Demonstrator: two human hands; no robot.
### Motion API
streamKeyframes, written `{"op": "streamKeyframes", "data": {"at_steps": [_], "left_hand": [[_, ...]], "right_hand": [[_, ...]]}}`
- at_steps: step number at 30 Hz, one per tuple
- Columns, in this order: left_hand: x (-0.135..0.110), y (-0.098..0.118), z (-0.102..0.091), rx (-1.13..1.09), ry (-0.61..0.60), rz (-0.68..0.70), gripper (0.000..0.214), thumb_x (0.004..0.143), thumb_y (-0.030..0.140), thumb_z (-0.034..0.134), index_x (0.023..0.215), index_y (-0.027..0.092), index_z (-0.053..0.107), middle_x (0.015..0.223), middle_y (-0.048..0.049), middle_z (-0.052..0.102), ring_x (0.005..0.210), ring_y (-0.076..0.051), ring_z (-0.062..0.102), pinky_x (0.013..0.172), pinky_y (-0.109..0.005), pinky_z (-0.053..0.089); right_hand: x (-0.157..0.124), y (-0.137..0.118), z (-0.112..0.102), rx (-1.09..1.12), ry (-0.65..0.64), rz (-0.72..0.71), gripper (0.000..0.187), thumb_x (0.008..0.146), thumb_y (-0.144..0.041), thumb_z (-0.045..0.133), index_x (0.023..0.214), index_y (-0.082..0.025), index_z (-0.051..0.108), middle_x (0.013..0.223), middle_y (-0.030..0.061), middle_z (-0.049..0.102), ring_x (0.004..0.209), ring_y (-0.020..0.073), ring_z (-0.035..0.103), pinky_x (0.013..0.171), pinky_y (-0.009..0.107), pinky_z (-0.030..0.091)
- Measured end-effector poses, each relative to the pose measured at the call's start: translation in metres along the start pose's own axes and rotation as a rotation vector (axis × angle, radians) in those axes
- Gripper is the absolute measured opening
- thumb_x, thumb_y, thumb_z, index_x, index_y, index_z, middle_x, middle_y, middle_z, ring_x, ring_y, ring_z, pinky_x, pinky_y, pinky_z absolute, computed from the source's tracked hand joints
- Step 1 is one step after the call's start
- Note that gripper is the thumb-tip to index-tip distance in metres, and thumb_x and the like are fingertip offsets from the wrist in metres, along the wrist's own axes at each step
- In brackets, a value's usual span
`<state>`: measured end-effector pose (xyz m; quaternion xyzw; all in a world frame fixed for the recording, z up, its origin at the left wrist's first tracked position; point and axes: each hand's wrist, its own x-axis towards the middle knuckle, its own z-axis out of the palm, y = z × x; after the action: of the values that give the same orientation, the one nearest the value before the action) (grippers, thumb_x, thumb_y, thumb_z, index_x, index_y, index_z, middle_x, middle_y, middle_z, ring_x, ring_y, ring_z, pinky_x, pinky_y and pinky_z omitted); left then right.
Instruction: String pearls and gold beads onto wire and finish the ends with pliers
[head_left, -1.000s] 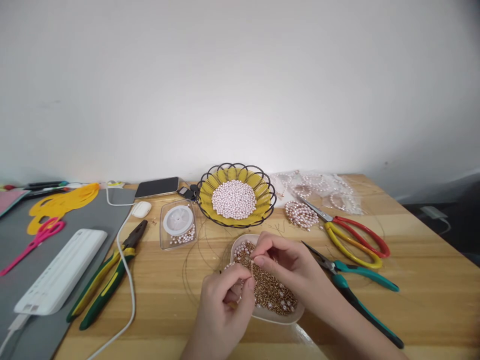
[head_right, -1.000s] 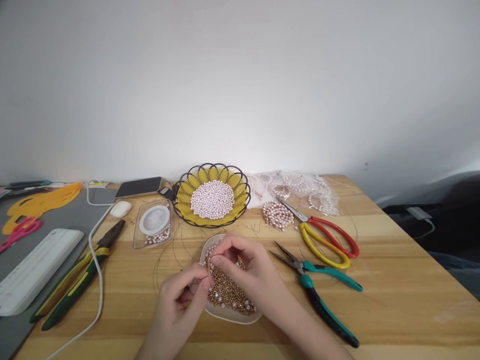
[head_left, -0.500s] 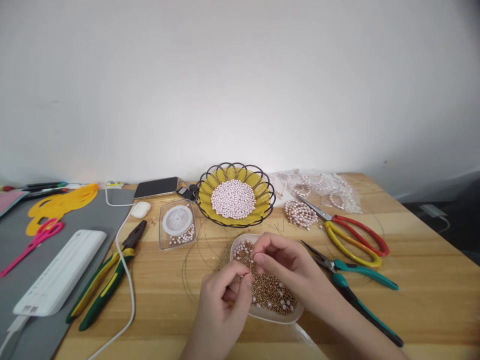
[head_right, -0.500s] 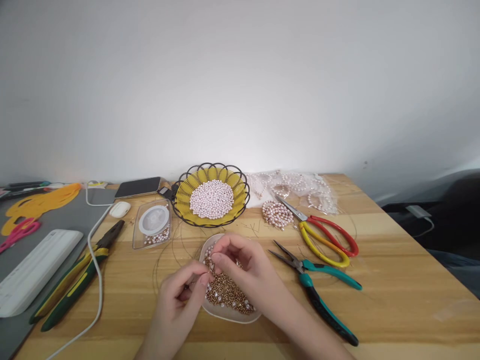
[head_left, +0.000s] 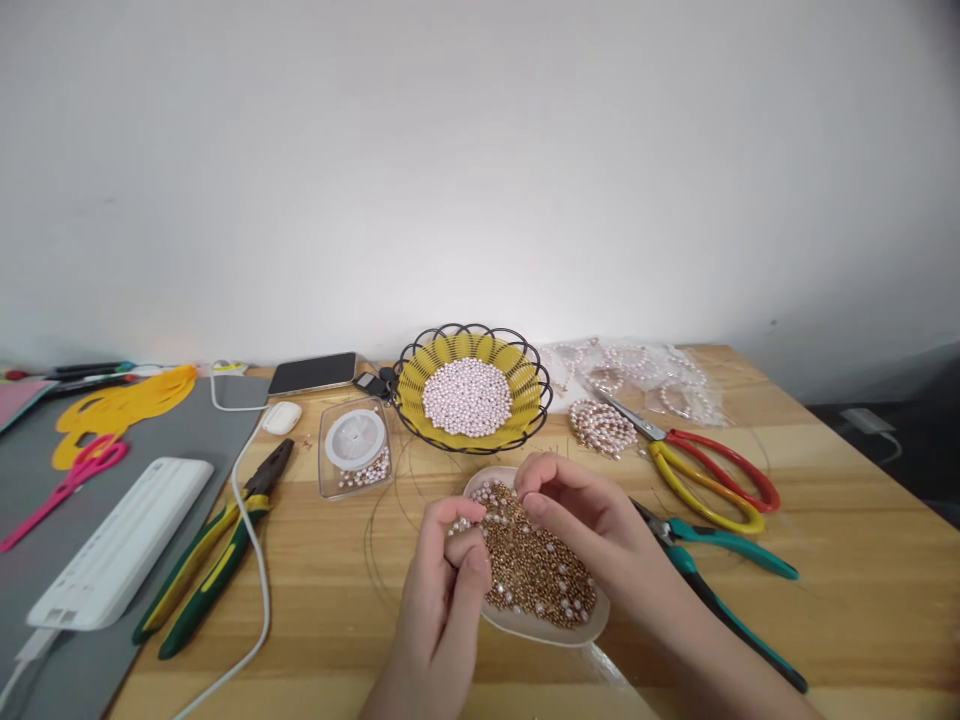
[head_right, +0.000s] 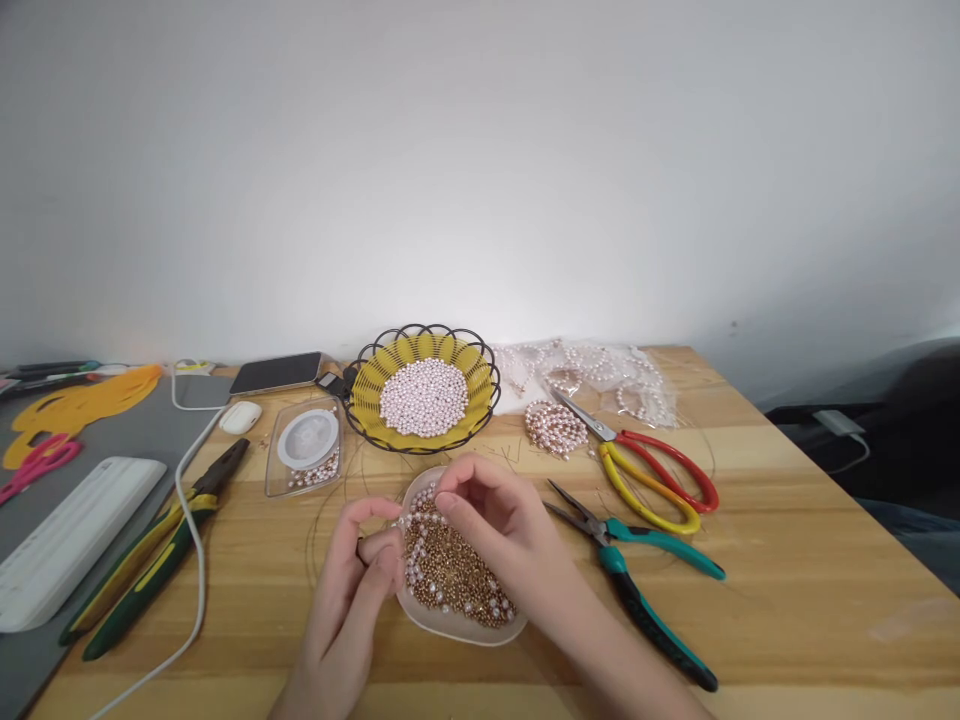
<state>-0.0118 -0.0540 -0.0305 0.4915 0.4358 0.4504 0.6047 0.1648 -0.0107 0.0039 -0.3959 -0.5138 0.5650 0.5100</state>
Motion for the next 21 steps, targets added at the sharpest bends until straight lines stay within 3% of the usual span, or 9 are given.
{"op": "streamKeyframes", "data": {"at_steps": [7, 11, 15, 21], "left_hand": [[0.0039, -0.0001, -0.004, -0.147, -0.042, 0.051, 0.027, 0.109, 0.049, 0.048, 0.108, 0.023, 0.055, 0.067, 0.0067, 0.041, 0.061, -0.012, 0.036, 0.061, -0.021, 0.034], [0.0059, 0.0014, -0.0026, -0.305, -0.024, 0.034, 0.03, 0.104, 0.052, 0.057, 0.101, 0.023, 0.06, 0.065, 0.008, 0.035, 0.058, -0.011, 0.029, 0.056, -0.02, 0.029], [0.0081, 0.0035, -0.0036, -0.376, -0.021, 0.06, 0.023, 0.099, 0.044, 0.071, 0.098, 0.024, 0.061, 0.064, 0.01, 0.029, 0.054, -0.009, 0.023, 0.052, -0.019, 0.025], [0.0073, 0.0077, -0.0034, -0.427, -0.017, -0.004, 0.029, 0.101, 0.05, 0.065, 0.095, 0.021, 0.063, 0.053, 0.0108, 0.032, 0.05, -0.009, 0.024, 0.05, -0.019, 0.023]], "right_hand": [[-0.0033, 0.0001, 0.0062, 0.062, -0.115, 0.105, 0.025, 0.089, -0.043, 0.079, 0.08, -0.022, 0.068, 0.07, -0.0038, 0.061, 0.064, 0.0114, 0.056, 0.061, 0.024, 0.048], [-0.005, 0.0026, 0.0062, 0.116, -0.127, 0.113, 0.025, 0.09, -0.043, 0.078, 0.082, -0.023, 0.067, 0.071, -0.0033, 0.065, 0.066, 0.0113, 0.061, 0.065, 0.024, 0.052], [-0.0051, 0.0027, 0.0057, 0.144, -0.128, 0.091, 0.022, 0.092, -0.04, 0.077, 0.082, -0.023, 0.066, 0.074, -0.0033, 0.065, 0.069, 0.0116, 0.061, 0.068, 0.024, 0.052], [-0.0043, 0.0008, 0.0099, 0.148, -0.14, 0.065, 0.021, 0.094, -0.038, 0.075, 0.083, -0.022, 0.067, 0.082, -0.0013, 0.065, 0.078, 0.0134, 0.058, 0.074, 0.026, 0.048]]}}
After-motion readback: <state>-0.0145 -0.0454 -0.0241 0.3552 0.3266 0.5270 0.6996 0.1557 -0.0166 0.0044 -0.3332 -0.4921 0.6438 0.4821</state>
